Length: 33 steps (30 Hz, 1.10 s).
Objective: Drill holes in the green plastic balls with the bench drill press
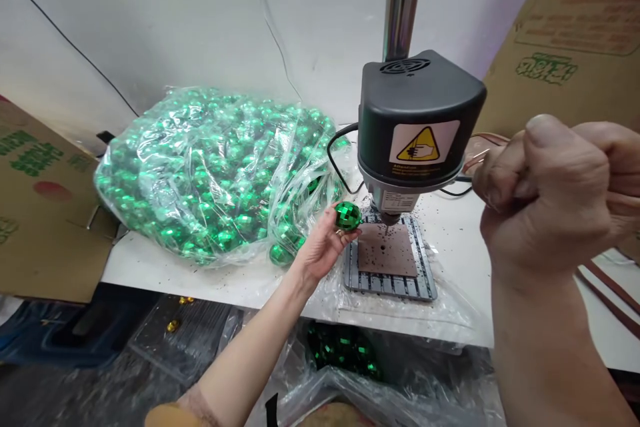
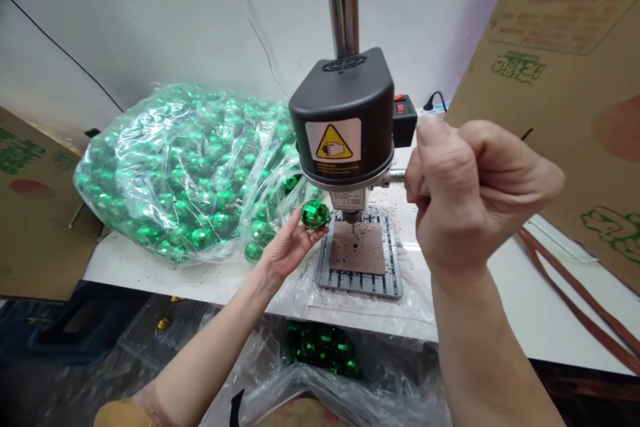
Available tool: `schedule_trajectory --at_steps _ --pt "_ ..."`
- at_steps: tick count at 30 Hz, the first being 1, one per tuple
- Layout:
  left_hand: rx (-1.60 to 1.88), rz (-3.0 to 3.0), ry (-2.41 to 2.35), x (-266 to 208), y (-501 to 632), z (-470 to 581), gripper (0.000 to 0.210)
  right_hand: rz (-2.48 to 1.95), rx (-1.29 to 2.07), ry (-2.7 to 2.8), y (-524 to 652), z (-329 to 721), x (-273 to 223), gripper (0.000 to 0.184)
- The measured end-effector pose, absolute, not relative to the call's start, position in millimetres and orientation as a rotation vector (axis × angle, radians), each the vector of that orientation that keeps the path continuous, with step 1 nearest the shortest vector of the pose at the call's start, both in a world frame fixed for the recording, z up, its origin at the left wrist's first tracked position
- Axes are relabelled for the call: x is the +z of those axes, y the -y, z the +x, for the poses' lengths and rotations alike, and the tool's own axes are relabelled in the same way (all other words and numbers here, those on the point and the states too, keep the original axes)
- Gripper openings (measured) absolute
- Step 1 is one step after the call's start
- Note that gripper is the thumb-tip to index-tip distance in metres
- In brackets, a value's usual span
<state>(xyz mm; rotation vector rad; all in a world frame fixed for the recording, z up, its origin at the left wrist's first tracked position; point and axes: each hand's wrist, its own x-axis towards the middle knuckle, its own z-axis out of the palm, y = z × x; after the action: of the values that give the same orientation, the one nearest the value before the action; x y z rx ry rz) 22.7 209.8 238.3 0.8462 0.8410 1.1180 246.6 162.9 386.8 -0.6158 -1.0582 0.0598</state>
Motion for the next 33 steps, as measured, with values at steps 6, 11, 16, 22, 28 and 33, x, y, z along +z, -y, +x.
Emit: schedule_trajectory --at_steps 6,11,16,22,28,33 --pt "1.072 1.154 -0.991 205 -203 32 0.076 -0.608 0.068 1.071 -161 247 390 0.055" --pt "1.047 1.317 -1.02 185 -203 40 0.076 -0.593 0.027 1.095 -165 254 382 0.058" --pt "1.02 1.423 -1.03 186 -203 44 0.07 -0.591 0.024 1.116 -166 255 381 0.055" --pt "1.016 1.532 -1.106 187 -202 50 0.061 -0.603 0.024 1.106 -164 253 383 0.056" --pt "1.052 1.67 -1.131 184 -198 58 0.061 -0.628 0.007 1.099 -163 253 381 0.059" --pt "1.042 1.612 -0.991 178 -193 68 0.064 -0.622 0.006 1.119 -164 255 381 0.058"
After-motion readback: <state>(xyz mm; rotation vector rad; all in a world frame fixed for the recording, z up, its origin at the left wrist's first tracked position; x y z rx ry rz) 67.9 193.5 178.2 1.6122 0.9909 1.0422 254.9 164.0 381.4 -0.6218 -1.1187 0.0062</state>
